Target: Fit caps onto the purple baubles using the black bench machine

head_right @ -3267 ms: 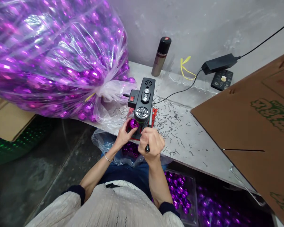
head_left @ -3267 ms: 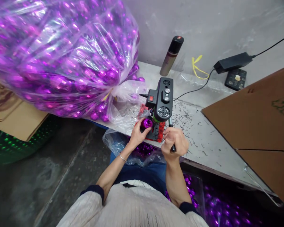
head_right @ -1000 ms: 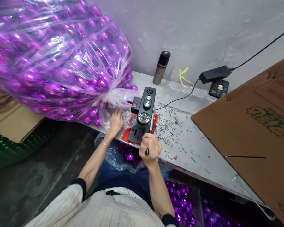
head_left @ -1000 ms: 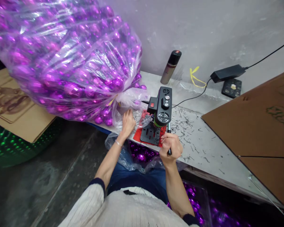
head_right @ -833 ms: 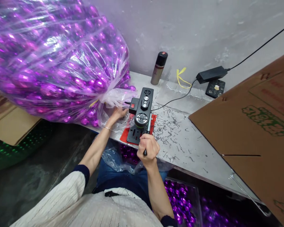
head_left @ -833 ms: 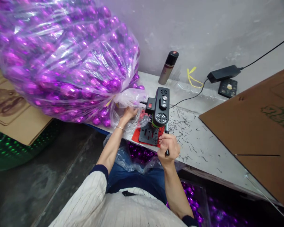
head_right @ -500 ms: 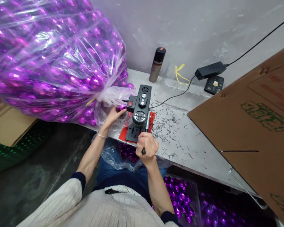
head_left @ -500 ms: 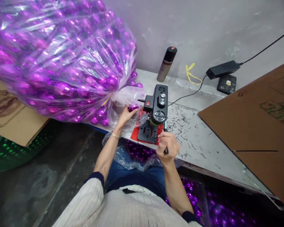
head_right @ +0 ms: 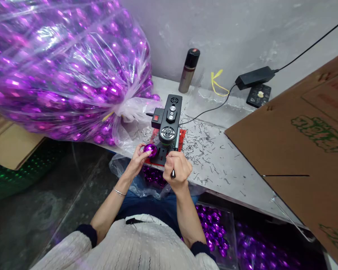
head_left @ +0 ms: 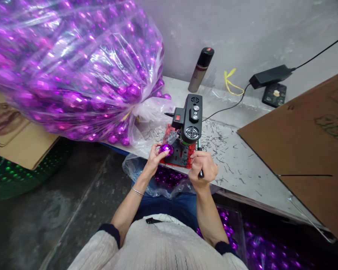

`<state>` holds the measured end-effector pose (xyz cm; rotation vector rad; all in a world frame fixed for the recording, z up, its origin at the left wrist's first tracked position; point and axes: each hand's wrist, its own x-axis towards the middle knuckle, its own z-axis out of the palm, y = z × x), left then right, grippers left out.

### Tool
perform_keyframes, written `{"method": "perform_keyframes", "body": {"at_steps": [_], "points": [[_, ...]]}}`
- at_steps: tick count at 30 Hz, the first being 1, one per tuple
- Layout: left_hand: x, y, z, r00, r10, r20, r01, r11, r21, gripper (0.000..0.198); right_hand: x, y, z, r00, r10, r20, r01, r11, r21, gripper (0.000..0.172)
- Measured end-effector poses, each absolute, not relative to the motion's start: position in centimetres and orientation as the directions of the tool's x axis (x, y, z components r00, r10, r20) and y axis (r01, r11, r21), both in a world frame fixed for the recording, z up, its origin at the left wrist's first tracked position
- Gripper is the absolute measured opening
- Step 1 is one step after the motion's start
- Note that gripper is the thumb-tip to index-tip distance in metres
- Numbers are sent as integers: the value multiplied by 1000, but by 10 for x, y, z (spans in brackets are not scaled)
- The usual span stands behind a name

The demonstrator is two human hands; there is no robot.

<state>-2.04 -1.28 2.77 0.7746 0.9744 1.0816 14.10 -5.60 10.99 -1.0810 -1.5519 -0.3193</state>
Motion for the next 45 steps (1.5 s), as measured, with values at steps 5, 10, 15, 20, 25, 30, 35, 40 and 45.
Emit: {"method": "perform_keyframes", "body": {"at_steps": [5,10,15,20,25,30,35,40,45], "points": [[-22,-6,38,134,959,-248,-412,282,867,65,142,-56,108,78,459,885,762,544,-350,24],[-22,3,32,163,934,-319,-471,358,806,56,142,-54,117,83,462,883,769,533,-352,24],[-8,3,18,79,982,-172,-382,189,905,65,144,-50,131,115,483,868,769,510,-385,26],[4,1,8,56,998,21,-187,-11,982,59,144,-49,136,110,485,867,760,522,-388,25],[12,-1,-2,86,980,180,1,-180,984,53,145,-51,133,96,474,875,779,511,-362,25],[11,-1,-9,139,966,219,221,-246,944,55,145,-53,130,80,479,874,794,499,-347,25],[8,1,-12,223,911,348,347,-408,844,63,145,-55,128,81,488,869,786,505,-356,25],[8,5,-16,253,878,407,356,-476,805,66,146,-56,126,74,491,868,777,517,-359,24],[7,8,-16,274,884,378,379,-461,803,67,146,-58,126,66,504,861,783,508,-358,24]]}}
